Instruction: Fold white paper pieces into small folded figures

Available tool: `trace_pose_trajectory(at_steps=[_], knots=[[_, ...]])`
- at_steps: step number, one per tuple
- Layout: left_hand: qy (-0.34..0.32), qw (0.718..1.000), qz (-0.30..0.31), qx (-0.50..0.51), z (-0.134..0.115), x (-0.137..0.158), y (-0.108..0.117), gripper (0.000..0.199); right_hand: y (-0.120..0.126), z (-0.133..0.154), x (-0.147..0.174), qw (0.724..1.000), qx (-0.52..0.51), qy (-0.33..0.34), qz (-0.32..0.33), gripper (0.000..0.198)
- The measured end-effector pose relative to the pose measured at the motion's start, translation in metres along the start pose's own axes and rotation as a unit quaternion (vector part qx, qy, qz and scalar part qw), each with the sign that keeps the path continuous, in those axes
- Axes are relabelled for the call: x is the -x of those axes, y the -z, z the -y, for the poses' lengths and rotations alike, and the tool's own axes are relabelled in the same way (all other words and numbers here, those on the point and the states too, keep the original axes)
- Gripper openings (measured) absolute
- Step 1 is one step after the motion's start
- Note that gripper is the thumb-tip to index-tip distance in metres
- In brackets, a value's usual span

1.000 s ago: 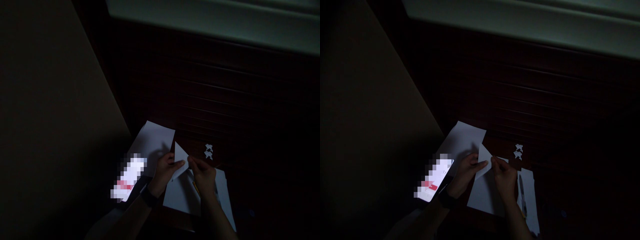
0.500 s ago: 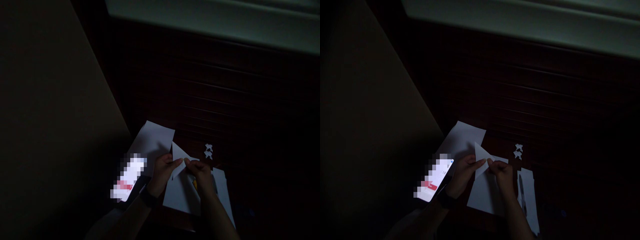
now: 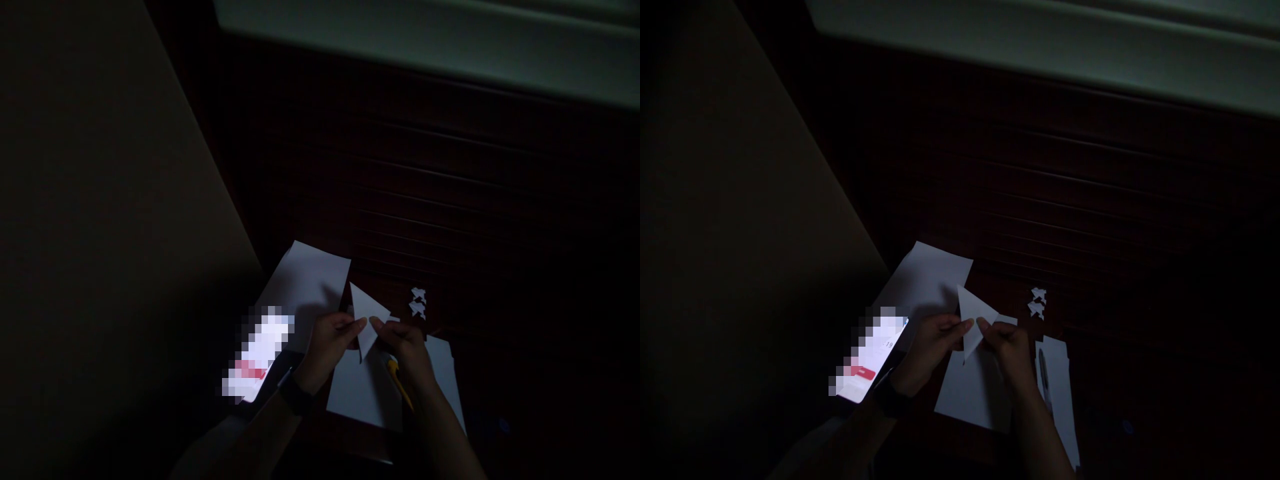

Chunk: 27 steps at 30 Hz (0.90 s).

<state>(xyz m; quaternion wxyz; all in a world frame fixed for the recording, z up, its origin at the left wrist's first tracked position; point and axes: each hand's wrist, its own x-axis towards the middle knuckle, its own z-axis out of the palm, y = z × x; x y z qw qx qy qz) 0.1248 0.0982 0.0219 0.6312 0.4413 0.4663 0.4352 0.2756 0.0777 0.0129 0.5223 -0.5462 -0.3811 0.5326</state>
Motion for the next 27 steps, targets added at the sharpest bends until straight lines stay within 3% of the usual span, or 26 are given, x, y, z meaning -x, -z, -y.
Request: trace_pose_trajectory(at_steps=[7, 15, 21, 27], knots=[[-0.013, 0.999, 0.019, -0.022, -0.003, 0.001, 0.000, 0.028, 0.000, 0.006, 0.000, 0.997, -0.040, -0.058, -0.024, 0.035], [-0.011, 1.000, 0.021, -0.020, -0.013, 0.003, 0.002, 0.033, 0.014, -0.005, -0.005, 0.999, 0.004, -0.044, 0.024, 0.033], [0.028, 0.994, 0.104, -0.019, -0.016, 0.006, 0.006, 0.029, 0.014, -0.002, -0.007, 0.998, -0.030, -0.061, 0.011, 0.031], [0.050, 0.995, 0.081, -0.015, -0.006, 0.003, 0.001, 0.030, 0.016, -0.005, -0.009, 0.999, -0.021, -0.049, -0.004, 0.033]])
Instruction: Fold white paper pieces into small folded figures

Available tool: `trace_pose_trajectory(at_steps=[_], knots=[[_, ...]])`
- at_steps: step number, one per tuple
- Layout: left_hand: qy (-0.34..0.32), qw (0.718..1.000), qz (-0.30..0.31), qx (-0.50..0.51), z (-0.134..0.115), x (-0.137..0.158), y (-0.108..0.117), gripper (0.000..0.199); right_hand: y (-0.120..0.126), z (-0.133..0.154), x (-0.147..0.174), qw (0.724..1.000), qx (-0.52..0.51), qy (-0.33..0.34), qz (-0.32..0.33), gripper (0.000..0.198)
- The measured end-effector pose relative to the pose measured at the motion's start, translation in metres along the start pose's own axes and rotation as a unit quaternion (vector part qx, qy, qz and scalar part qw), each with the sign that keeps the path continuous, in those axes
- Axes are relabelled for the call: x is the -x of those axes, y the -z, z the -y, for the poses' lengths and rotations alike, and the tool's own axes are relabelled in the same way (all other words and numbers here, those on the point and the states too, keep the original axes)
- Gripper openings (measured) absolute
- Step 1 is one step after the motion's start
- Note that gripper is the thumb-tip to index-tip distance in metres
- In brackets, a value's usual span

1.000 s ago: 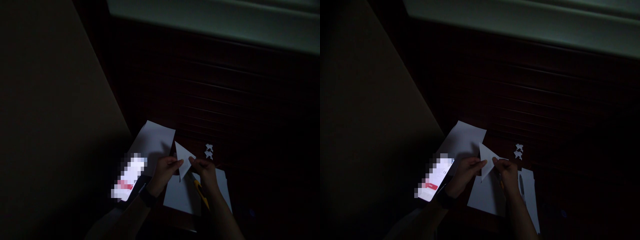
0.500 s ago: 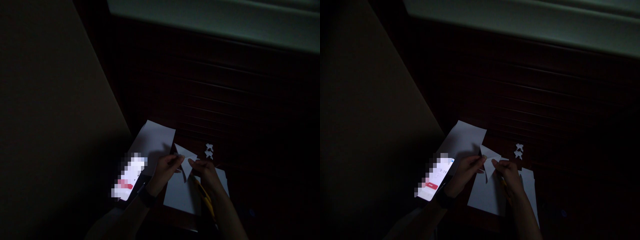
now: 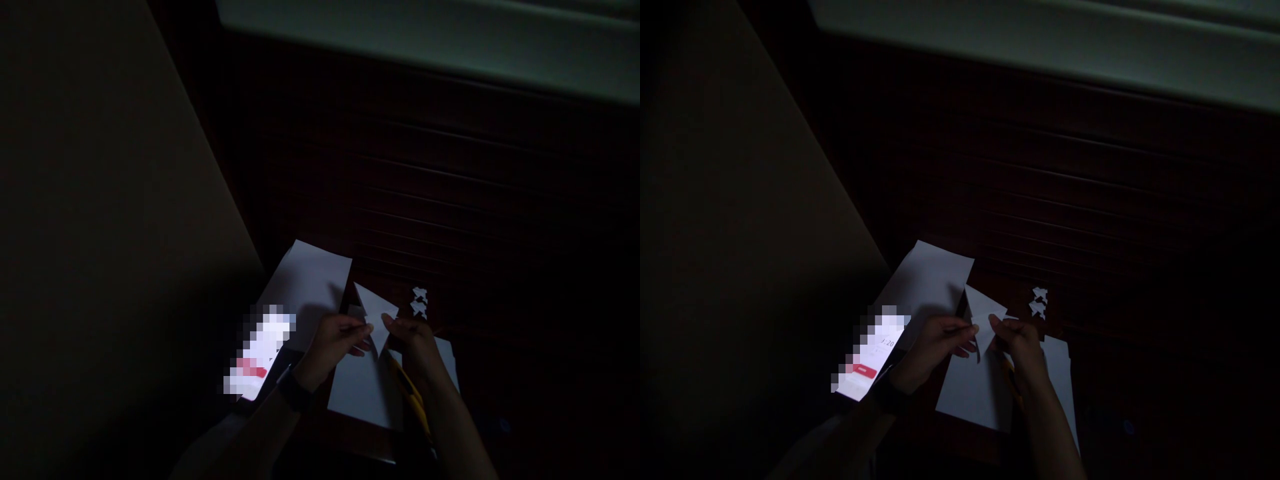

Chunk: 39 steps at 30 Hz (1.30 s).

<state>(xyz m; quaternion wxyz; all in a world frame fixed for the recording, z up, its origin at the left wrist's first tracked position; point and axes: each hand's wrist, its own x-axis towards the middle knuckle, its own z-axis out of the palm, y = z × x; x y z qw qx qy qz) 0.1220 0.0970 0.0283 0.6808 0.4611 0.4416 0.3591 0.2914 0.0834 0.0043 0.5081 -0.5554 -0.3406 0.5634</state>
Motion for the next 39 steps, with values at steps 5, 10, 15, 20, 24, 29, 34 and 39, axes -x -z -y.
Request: trace_pose_trajectory(at_steps=[5, 10, 15, 20, 24, 29, 34, 39], knots=[[0.016, 0.999, 0.030, -0.012, 0.000, 0.002, -0.003, 0.033, -0.003, 0.001, 0.002, 0.997, 0.046, 0.052, -0.042, 0.035], [0.012, 0.999, 0.027, -0.011, 0.008, 0.002, -0.009, 0.032, -0.010, 0.007, 0.006, 0.987, 0.098, 0.104, -0.076, 0.039], [-0.018, 0.999, -0.026, 0.037, 0.022, -0.004, -0.014, 0.029, -0.016, 0.003, 0.005, 0.984, 0.093, 0.120, -0.098, 0.036], [-0.046, 0.998, -0.041, 0.014, 0.022, -0.006, -0.012, 0.030, -0.015, -0.005, 0.005, 0.985, 0.063, 0.116, -0.110, 0.032], [-0.036, 0.999, -0.033, 0.018, 0.018, -0.004, -0.010, 0.030, -0.015, -0.007, 0.007, 0.990, 0.029, 0.103, -0.093, 0.029], [0.000, 0.999, -0.025, 0.048, 0.014, -0.002, -0.010, 0.030, -0.018, -0.007, 0.007, 0.995, -0.032, 0.070, -0.071, 0.028], [0.003, 0.999, -0.012, 0.049, 0.015, 0.000, -0.011, 0.029, -0.015, -0.009, 0.005, 0.993, -0.061, 0.062, -0.076, 0.024], [0.012, 0.998, 0.007, 0.053, 0.011, 0.003, -0.010, 0.025, -0.012, -0.004, 0.004, 0.990, -0.052, 0.081, -0.104, 0.022]])
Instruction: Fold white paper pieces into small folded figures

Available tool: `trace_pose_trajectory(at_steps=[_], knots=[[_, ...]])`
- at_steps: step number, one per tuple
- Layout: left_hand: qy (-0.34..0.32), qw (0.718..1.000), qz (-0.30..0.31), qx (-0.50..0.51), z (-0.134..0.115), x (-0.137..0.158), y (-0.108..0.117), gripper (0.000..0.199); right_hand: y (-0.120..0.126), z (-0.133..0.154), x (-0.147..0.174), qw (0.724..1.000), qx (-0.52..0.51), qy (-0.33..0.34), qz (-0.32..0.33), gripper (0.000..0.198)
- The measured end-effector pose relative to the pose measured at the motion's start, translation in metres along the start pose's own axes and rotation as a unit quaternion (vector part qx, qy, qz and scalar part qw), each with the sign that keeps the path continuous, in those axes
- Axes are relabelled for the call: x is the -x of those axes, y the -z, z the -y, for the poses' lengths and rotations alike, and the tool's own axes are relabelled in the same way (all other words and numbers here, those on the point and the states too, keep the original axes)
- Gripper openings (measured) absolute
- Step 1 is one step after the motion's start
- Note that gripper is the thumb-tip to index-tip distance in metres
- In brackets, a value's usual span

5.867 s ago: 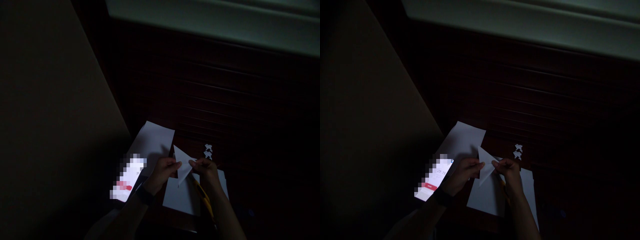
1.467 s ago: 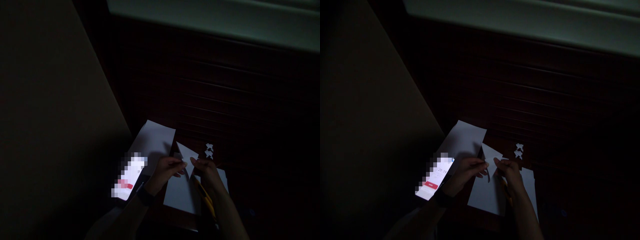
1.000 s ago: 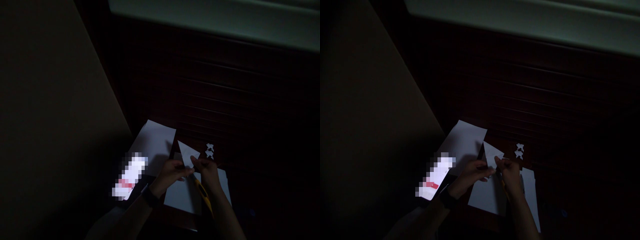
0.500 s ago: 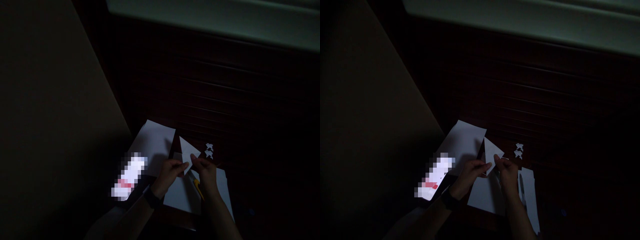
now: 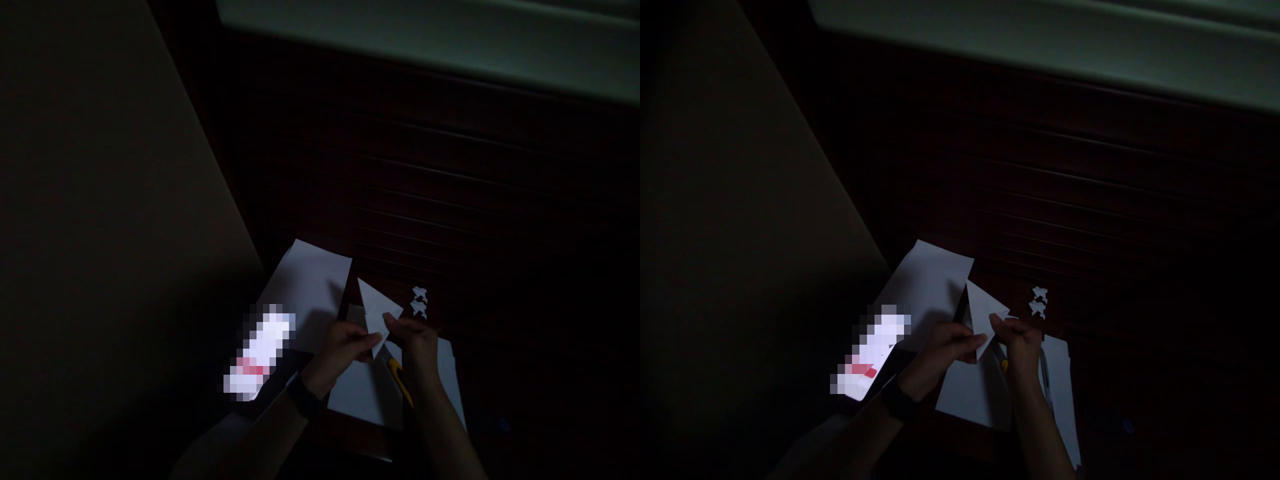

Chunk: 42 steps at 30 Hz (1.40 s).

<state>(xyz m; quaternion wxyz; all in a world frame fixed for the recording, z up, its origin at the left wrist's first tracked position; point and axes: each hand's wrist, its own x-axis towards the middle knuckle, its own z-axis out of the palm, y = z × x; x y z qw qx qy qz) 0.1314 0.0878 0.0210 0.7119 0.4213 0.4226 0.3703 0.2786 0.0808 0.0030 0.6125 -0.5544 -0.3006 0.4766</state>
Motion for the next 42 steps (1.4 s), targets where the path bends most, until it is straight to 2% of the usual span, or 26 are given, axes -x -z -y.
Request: trace_pose_trajectory(at_steps=[3, 5, 9, 11, 13, 15, 16, 18, 20, 21, 23, 26, 32, 42], knots=[[-0.001, 1.000, 0.029, 0.006, -0.008, 0.002, 0.001, 0.026, 0.000, 0.005, 0.000, 1.000, 0.011, -0.021, 0.020, 0.024], [-0.027, 0.999, 0.024, 0.026, -0.012, 0.002, 0.002, 0.032, 0.000, 0.009, 0.001, 0.998, 0.031, -0.030, 0.040, 0.025], [-0.096, 0.991, -0.014, 0.096, -0.013, -0.001, 0.002, 0.038, 0.001, 0.012, 0.002, 0.990, 0.103, -0.029, 0.092, 0.026], [-0.116, 0.986, -0.052, 0.104, -0.014, -0.004, 0.005, 0.038, 0.002, 0.012, 0.003, 0.982, 0.144, -0.028, 0.117, 0.027], [-0.138, 0.983, -0.099, 0.076, -0.018, -0.007, 0.012, 0.037, 0.003, 0.013, 0.005, 0.971, 0.188, -0.027, 0.147, 0.029], [-0.155, 0.980, -0.124, -0.002, -0.023, -0.010, 0.022, 0.033, 0.002, 0.014, 0.008, 0.955, 0.228, -0.031, 0.188, 0.033], [-0.154, 0.981, -0.097, -0.061, -0.025, -0.011, 0.027, 0.029, 0.002, 0.015, 0.009, 0.946, 0.244, -0.036, 0.209, 0.034], [-0.126, 0.976, 0.013, -0.176, -0.027, -0.013, 0.035, 0.023, 0.001, 0.016, 0.011, 0.931, 0.267, -0.044, 0.245, 0.035], [-0.095, 0.955, 0.106, -0.261, -0.026, -0.012, 0.040, 0.024, 0.001, 0.016, 0.012, 0.917, 0.287, -0.045, 0.273, 0.036], [-0.086, 0.946, 0.128, -0.287, -0.024, -0.012, 0.042, 0.025, 0.001, 0.015, 0.012, 0.911, 0.297, -0.043, 0.284, 0.035], [-0.085, 0.939, 0.135, -0.305, -0.019, -0.011, 0.041, 0.026, 0.002, 0.014, 0.011, 0.901, 0.310, -0.044, 0.300, 0.034], [-0.098, 0.944, 0.116, -0.293, -0.013, -0.010, 0.036, 0.024, 0.002, 0.013, 0.009, 0.897, 0.313, -0.046, 0.308, 0.033], [-0.098, 0.956, 0.043, -0.275, -0.009, -0.011, 0.033, 0.024, 0.000, 0.011, 0.007, 0.909, 0.288, -0.041, 0.297, 0.039], [-0.014, 0.968, -0.007, -0.251, -0.034, -0.002, 0.028, 0.018, 0.002, 0.018, 0.008, 0.910, 0.265, -0.094, 0.303, 0.038]])
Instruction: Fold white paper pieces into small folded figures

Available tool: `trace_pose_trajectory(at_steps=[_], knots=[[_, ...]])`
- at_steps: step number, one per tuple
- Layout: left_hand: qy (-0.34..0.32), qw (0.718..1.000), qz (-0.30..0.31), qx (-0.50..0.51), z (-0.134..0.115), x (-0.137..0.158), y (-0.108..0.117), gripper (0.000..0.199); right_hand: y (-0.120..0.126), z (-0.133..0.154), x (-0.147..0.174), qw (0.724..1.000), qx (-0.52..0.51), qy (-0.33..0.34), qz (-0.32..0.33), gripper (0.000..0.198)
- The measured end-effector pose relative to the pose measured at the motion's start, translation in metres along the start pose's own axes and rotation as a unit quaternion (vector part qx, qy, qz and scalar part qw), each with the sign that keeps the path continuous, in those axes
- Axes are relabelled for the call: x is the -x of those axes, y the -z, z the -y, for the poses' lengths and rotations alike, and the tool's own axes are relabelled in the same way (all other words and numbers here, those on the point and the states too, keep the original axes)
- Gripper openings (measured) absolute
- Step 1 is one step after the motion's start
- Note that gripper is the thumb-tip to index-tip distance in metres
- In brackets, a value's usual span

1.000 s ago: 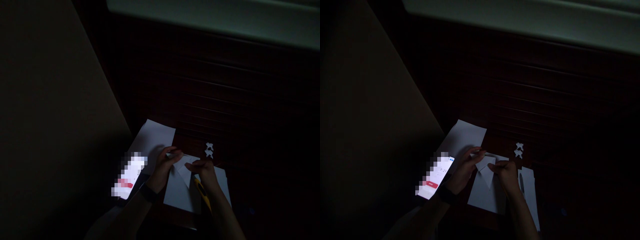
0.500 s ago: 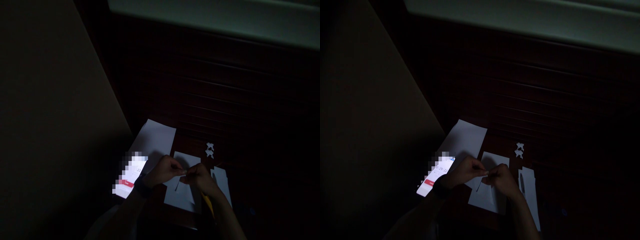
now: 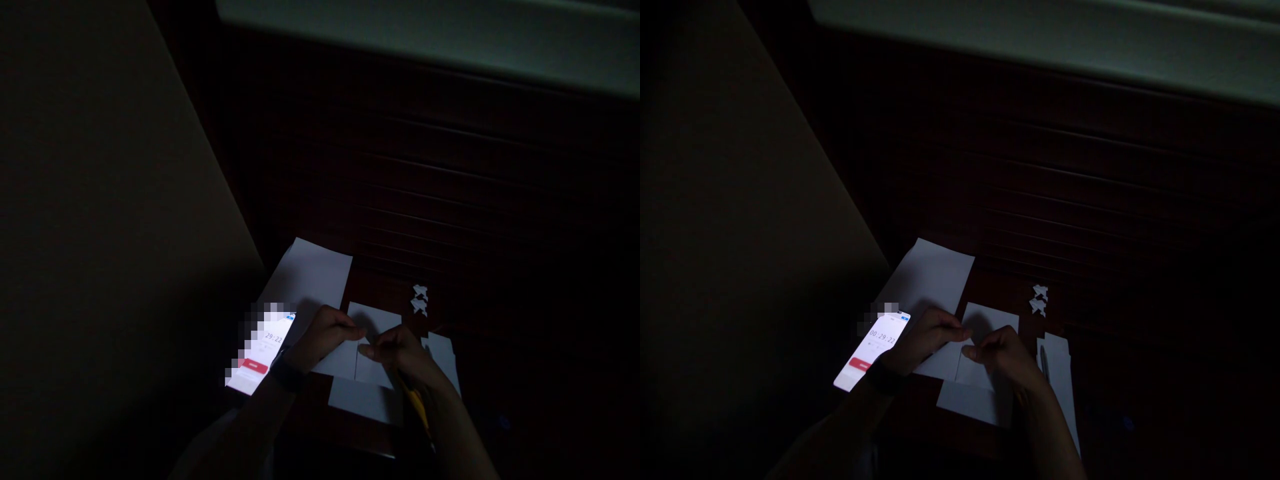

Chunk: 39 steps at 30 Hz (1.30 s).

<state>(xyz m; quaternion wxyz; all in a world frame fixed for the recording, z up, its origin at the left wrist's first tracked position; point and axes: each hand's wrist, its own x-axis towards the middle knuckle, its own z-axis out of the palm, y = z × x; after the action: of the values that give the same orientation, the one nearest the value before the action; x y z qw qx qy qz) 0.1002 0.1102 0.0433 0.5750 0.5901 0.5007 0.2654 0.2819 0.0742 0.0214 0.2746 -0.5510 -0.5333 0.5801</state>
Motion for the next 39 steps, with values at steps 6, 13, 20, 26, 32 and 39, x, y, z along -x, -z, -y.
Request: trace_pose_trajectory(at_steps=[6, 13, 20, 26, 32, 39], knots=[[0.040, 0.999, -0.006, 0.033, 0.004, 0.000, 0.002, 0.026, 0.000, 0.007, 0.004, 0.998, -0.058, -0.022, -0.003, 0.038], [0.027, 0.999, -0.008, 0.026, 0.010, -0.005, 0.008, 0.034, 0.001, 0.018, 0.013, 0.996, -0.090, -0.016, -0.025, 0.037], [0.010, 0.995, 0.021, 0.100, 0.008, 0.000, 0.021, 0.040, 0.008, 0.007, 0.009, 0.993, -0.105, 0.003, -0.060, 0.034], [0.033, 0.911, 0.094, 0.399, 0.012, -0.007, 0.022, 0.058, 0.013, -0.008, -0.005, 0.933, -0.257, 0.083, -0.237, 0.024], [-0.025, 0.911, 0.078, 0.404, 0.014, -0.002, -0.035, 0.038, -0.005, -0.003, -0.006, 0.943, -0.155, 0.091, -0.282, 0.031], [-0.026, 0.909, 0.052, 0.412, 0.009, -0.004, -0.056, 0.050, -0.019, -0.006, -0.008, 0.961, -0.116, 0.078, -0.240, 0.035]])
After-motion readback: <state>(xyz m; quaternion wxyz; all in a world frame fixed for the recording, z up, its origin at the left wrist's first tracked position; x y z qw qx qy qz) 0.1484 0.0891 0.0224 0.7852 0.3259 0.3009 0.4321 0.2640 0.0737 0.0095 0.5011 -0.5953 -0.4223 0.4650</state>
